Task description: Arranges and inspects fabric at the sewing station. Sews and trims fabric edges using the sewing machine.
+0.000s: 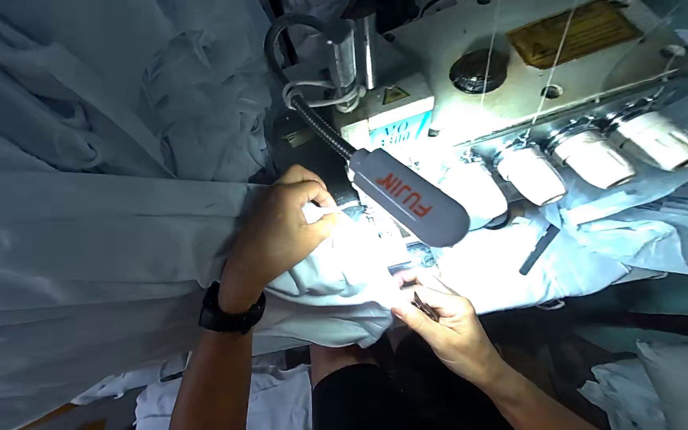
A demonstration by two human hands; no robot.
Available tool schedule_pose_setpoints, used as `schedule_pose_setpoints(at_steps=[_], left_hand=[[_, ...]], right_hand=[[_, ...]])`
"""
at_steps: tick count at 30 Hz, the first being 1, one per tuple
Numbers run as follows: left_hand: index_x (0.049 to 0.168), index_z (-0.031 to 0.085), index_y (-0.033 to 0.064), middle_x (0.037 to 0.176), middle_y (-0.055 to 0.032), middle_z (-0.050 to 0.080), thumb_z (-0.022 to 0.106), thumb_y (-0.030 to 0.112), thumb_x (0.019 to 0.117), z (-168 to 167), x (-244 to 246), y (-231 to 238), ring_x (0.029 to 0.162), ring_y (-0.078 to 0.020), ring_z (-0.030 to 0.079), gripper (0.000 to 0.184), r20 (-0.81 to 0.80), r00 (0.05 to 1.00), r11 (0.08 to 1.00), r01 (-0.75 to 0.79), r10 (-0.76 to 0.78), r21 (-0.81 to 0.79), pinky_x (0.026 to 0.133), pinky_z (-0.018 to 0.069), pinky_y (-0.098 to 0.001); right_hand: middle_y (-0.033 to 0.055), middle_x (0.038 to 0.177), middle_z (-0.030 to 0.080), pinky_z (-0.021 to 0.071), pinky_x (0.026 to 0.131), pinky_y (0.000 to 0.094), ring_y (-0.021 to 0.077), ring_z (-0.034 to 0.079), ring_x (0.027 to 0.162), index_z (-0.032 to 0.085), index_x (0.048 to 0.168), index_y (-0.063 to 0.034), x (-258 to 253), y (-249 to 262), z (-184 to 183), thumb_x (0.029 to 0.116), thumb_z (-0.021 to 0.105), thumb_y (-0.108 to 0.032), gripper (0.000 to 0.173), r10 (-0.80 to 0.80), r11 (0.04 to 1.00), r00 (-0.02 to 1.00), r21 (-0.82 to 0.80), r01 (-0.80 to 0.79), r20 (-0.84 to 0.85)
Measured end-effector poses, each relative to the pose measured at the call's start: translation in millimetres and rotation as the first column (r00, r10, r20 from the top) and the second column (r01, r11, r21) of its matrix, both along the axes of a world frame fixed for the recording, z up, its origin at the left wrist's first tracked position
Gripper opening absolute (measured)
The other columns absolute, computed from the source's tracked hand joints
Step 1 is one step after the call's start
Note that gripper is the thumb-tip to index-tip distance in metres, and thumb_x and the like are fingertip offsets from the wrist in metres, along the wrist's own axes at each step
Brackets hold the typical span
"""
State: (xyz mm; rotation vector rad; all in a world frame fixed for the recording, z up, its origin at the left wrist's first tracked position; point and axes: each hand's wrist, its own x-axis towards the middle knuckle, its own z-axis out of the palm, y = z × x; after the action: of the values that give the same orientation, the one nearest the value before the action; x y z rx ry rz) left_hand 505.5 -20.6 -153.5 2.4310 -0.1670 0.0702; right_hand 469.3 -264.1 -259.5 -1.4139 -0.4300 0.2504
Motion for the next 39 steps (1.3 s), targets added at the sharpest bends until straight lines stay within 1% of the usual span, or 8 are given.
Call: schedule_pose_setpoints(at_steps=[4, 7, 11, 29, 34, 35, 37, 39], left_hand=[[0.081, 0.066, 0.0034, 0.109, -0.0112, 0.063, 0.071, 0.005, 0.0871, 3, 5, -11, 0.089, -0.0163, 0.061, 0.008, 0.009, 0.998, 0.995, -0.064, 0.064, 0.078, 0.075, 0.0519, -0.0312], [0.085, 0.067, 0.0035, 0.102, -0.0131, 0.065, 0.071, 0.007, 0.0895, -2, 13, -25, 0.083, -0.0221, 0.064, 0.008, 0.120, 0.988, 0.984, -0.114, 0.098, 0.137, 0.073, 0.0515, -0.0414], [0.095, 0.068, 0.0012, 0.100, -0.0180, 0.067, 0.070, 0.001, 0.0851, -12, 24, -31, 0.094, -0.0326, 0.065, 0.010, 0.290, 0.953, 0.972, -0.141, 0.081, 0.190, 0.087, 0.0439, -0.0554], [0.091, 0.068, 0.0020, 0.094, -0.0176, 0.068, 0.071, 0.002, 0.0829, -14, 22, -38, 0.091, -0.0318, 0.065, 0.008, 0.357, 0.926, 0.966, -0.195, 0.124, 0.172, 0.088, 0.0426, -0.0548], [0.095, 0.068, 0.0005, 0.095, -0.0191, 0.067, 0.069, 0.005, 0.0870, -22, 20, -34, 0.092, -0.0335, 0.065, 0.009, 0.342, 0.930, 0.960, -0.210, 0.136, 0.188, 0.087, 0.0434, -0.0541], [0.101, 0.068, -0.0028, 0.100, -0.0219, 0.068, 0.069, 0.004, 0.0875, -28, 17, -29, 0.098, -0.0361, 0.065, 0.016, 0.291, 0.943, 0.966, -0.213, 0.164, 0.146, 0.092, 0.0440, -0.0565], [0.121, 0.060, -0.0068, 0.113, -0.0197, 0.066, 0.073, 0.006, 0.0867, -42, 16, -17, 0.107, -0.0265, 0.064, 0.039, 0.176, 0.954, 0.970, -0.241, 0.242, -0.026, 0.096, 0.0503, -0.0482], [0.125, 0.056, -0.0076, 0.108, -0.0138, 0.066, 0.071, 0.011, 0.0878, -46, 26, -18, 0.097, -0.0120, 0.066, 0.044, 0.159, 0.951, 0.963, -0.253, 0.265, -0.094, 0.085, 0.0568, -0.0335]], right_hand=[[-0.0011, 0.086, 0.066, 0.0472, 0.071, 0.0059, -0.0073, 0.058, 0.080, 0.069, 0.082, -0.0016, -3, 5, -2, 0.0931, 0.069, -0.011, 0.014, -0.113, 0.992, 0.982, -0.043, 0.121, 0.150], [-0.0024, 0.080, 0.065, 0.0460, 0.068, 0.0050, -0.0082, 0.056, 0.074, 0.067, 0.080, -0.0015, -2, 7, 1, 0.0923, 0.069, -0.009, 0.014, -0.174, 0.982, 0.964, -0.041, 0.185, 0.200], [-0.0043, 0.075, 0.060, 0.0429, 0.063, 0.0049, -0.0091, 0.052, 0.069, 0.065, 0.076, -0.0011, 9, 12, 8, 0.0885, 0.069, -0.005, 0.014, -0.220, 0.973, 0.957, -0.025, 0.228, 0.191], [-0.0032, 0.075, 0.061, 0.0427, 0.062, 0.0050, -0.0090, 0.052, 0.068, 0.066, 0.076, -0.0004, 12, 9, 10, 0.0889, 0.072, -0.007, 0.015, -0.187, 0.981, 0.962, -0.010, 0.193, 0.200], [-0.0010, 0.075, 0.061, 0.0425, 0.062, 0.0055, -0.0080, 0.052, 0.069, 0.067, 0.077, 0.0031, 13, 11, 10, 0.0883, 0.070, -0.004, 0.013, -0.151, 0.987, 0.971, -0.019, 0.157, 0.187], [0.0005, 0.075, 0.062, 0.0446, 0.064, 0.0060, -0.0073, 0.054, 0.070, 0.068, 0.078, 0.0043, 11, 13, 10, 0.0879, 0.070, -0.002, 0.012, -0.149, 0.988, 0.971, -0.010, 0.153, 0.189], [0.0051, 0.076, 0.064, 0.0490, 0.069, 0.0088, -0.0030, 0.059, 0.074, 0.068, 0.078, 0.0064, 11, 16, 9, 0.0871, 0.069, 0.000, 0.011, -0.155, 0.988, 0.963, 0.017, 0.155, 0.221], [0.0109, 0.076, 0.066, 0.0510, 0.070, 0.0161, 0.0071, 0.063, 0.074, 0.071, 0.081, 0.0065, 13, 11, 9, 0.0874, 0.071, -0.002, 0.011, -0.127, 0.989, 0.944, -0.035, 0.145, 0.305]])
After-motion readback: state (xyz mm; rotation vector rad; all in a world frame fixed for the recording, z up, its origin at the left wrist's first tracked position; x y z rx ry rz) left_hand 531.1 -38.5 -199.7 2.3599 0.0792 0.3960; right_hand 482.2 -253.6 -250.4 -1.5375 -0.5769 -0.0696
